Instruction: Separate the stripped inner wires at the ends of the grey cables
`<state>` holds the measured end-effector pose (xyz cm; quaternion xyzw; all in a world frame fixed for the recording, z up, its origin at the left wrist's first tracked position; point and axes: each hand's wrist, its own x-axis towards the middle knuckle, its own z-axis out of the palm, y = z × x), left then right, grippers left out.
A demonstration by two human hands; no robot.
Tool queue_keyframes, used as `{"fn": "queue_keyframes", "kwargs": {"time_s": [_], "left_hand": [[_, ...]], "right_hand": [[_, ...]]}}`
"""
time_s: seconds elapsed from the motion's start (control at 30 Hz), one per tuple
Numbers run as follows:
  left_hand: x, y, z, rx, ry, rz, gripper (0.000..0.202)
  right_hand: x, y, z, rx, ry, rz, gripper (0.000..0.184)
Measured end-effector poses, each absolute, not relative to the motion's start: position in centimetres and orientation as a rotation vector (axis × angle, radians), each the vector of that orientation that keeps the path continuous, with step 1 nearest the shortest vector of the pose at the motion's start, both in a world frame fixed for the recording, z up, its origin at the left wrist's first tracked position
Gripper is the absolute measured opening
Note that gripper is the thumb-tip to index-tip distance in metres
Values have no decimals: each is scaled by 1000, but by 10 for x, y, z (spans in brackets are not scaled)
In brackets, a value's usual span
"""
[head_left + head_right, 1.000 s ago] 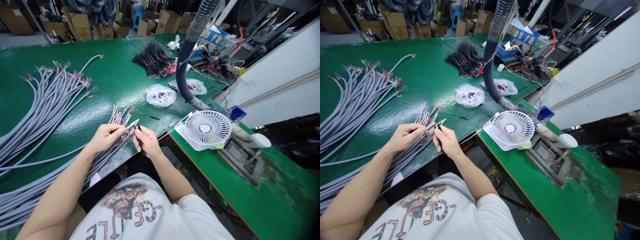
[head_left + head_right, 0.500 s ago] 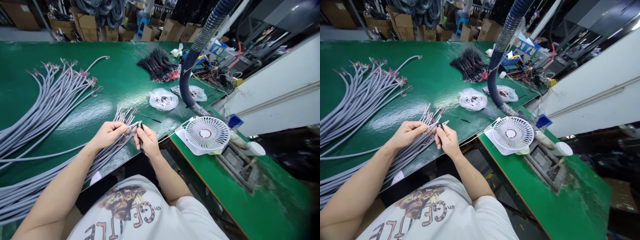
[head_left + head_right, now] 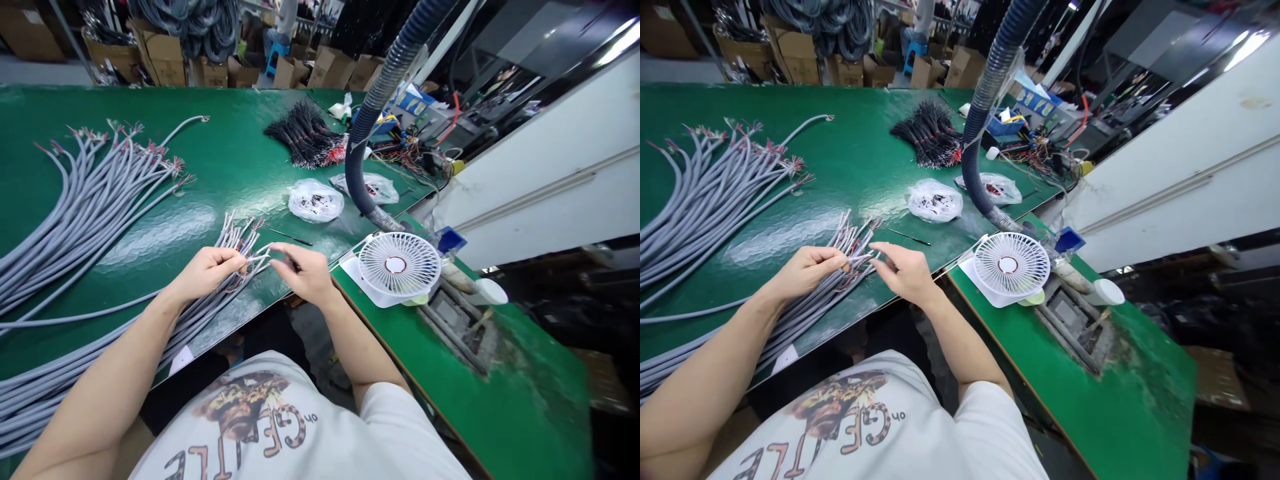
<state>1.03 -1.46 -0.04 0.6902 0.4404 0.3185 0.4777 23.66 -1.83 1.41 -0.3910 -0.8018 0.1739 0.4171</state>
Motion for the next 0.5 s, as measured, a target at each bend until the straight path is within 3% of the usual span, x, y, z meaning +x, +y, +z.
{"fn": "queue_keyframes", "kwargs": {"time_s": [0.13,0.23,0.37,0.5], "left_hand": [[10,-16,-2,1700,1060,749,43],[11,-17,-2,1768,1051,690,42],[12,-17,-2,1857,978,577,39],[7,-16,-2,1871,859,516,39]], "right_hand": [[232,-12,9,-837,-2357,190,21],[234,-7,22,-869,-2518,290,22],[238,4,37,-863,-2625,739,20],[238,17,23,-722,-2341,1518,20]]}}
